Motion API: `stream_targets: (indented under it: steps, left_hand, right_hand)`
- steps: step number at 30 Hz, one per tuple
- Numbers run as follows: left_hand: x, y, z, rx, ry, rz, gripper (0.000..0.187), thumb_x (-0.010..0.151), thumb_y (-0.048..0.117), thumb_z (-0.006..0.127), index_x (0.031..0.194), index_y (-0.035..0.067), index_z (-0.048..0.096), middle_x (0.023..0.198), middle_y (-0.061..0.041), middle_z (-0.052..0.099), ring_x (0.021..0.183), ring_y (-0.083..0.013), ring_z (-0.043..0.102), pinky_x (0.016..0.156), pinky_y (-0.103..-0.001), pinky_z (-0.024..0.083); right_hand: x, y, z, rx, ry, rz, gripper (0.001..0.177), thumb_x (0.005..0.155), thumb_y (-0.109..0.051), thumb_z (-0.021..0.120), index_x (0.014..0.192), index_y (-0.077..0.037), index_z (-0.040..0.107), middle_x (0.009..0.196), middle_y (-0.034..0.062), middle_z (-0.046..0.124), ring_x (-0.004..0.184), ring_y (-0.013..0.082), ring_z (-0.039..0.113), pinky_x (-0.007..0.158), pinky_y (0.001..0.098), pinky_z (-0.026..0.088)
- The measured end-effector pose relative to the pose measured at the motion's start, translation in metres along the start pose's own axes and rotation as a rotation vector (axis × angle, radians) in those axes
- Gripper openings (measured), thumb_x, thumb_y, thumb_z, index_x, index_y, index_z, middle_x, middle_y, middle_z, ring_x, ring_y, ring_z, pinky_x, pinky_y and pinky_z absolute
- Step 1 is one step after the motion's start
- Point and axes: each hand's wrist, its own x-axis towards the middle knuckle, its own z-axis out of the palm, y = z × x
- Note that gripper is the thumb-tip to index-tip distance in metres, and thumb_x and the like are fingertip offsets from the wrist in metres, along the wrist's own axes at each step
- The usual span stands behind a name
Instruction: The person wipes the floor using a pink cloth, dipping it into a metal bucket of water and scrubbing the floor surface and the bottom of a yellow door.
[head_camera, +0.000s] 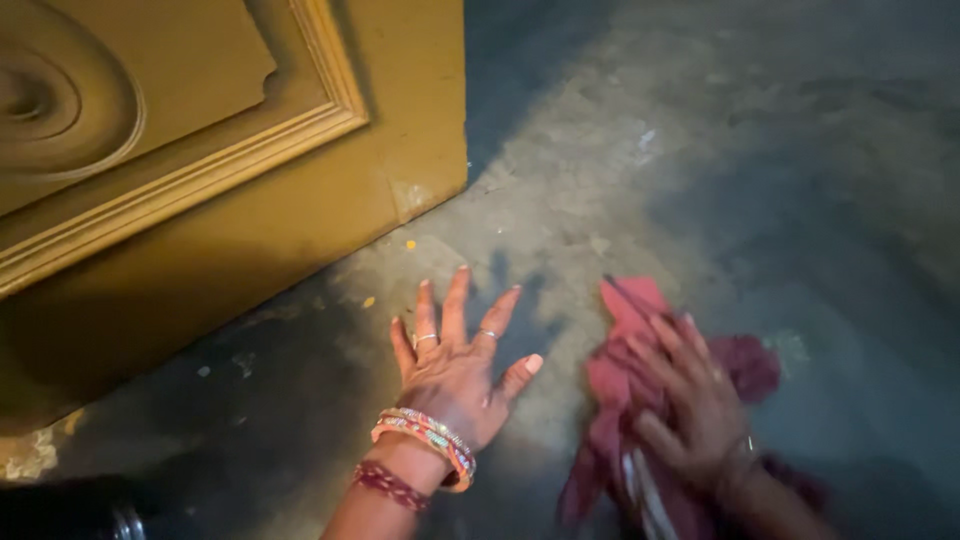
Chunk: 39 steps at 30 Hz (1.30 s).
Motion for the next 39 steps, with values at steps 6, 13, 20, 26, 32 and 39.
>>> stream_targets:
  steps: [6,13,20,26,32,39]
  left_hand:
    - [-0.006,-0.019,0.000,0.059,0.042,0.004,0.077,0.090,0.064,0.054,0.158,0.037,0.032,0.170,-0.013,0.002,0.152,-0.0505,-0.003,0.112,-0.076,-0.001]
    - [-0.008,-0.039,-0.004,0.125,0.011,-0.060,0.077,0.091,0.062,0.052,0.160,0.039,0.027,0.170,-0.015,0.004,0.152,-0.0508,-0.002,0.111,-0.074,0.002]
    - [-0.002,-0.051,0.002,0.084,0.294,-0.059,0.073,0.095,0.063,0.046,0.158,0.030,0.029,0.166,-0.018,0.013,0.149,-0.0521,0.007,0.110,-0.074,0.007]
    - [-0.021,-0.067,-0.009,0.132,0.269,-0.116,0.069,0.095,0.061,0.044,0.156,0.030,0.032,0.164,-0.021,0.013,0.151,-0.0546,0.007,0.108,-0.073,0.008]
    - [-0.032,-0.070,-0.024,0.162,0.215,-0.111,0.072,0.094,0.062,0.045,0.158,0.030,0.037,0.168,-0.020,0.012,0.151,-0.0552,0.006,0.107,-0.073,0.008]
    - [-0.030,-0.065,-0.026,0.172,0.230,-0.077,0.069,0.094,0.062,0.045,0.153,0.028,0.038,0.163,-0.020,0.013,0.147,-0.0511,0.006,0.109,-0.074,0.006]
  right_hand:
    - [0.121,0.058,0.026,-0.098,0.062,-0.045,0.076,0.079,-0.043,0.070,0.148,-0.016,0.054,0.161,0.0224,0.039,0.149,0.0554,0.027,0.119,0.0563,0.030]
    - [0.202,-0.017,0.064,-0.072,-0.042,-0.012,0.086,0.077,-0.061,0.074,0.143,-0.010,0.054,0.156,0.0213,0.039,0.146,0.0502,0.026,0.118,0.0552,0.025]
    - [0.200,-0.137,0.134,-0.292,-0.296,-0.444,0.078,0.079,-0.053,0.065,0.143,-0.011,0.050,0.155,0.0139,0.042,0.150,0.0445,0.028,0.125,0.0559,0.023]
    - [0.158,-0.217,0.157,-0.123,-0.205,-0.564,0.083,0.076,-0.055,0.064,0.144,-0.012,0.047,0.155,0.0168,0.040,0.149,0.0460,0.028,0.121,0.0593,0.022]
    - [0.134,-0.248,0.144,-0.008,-0.046,-0.625,0.087,0.072,-0.057,0.063,0.144,-0.013,0.043,0.156,0.0196,0.038,0.147,0.0476,0.028,0.118,0.0626,0.021]
    - [0.138,-0.201,0.110,0.089,0.099,-0.566,0.093,0.067,-0.060,0.061,0.145,-0.014,0.040,0.157,0.0230,0.035,0.145,0.0494,0.028,0.114,0.0665,0.019]
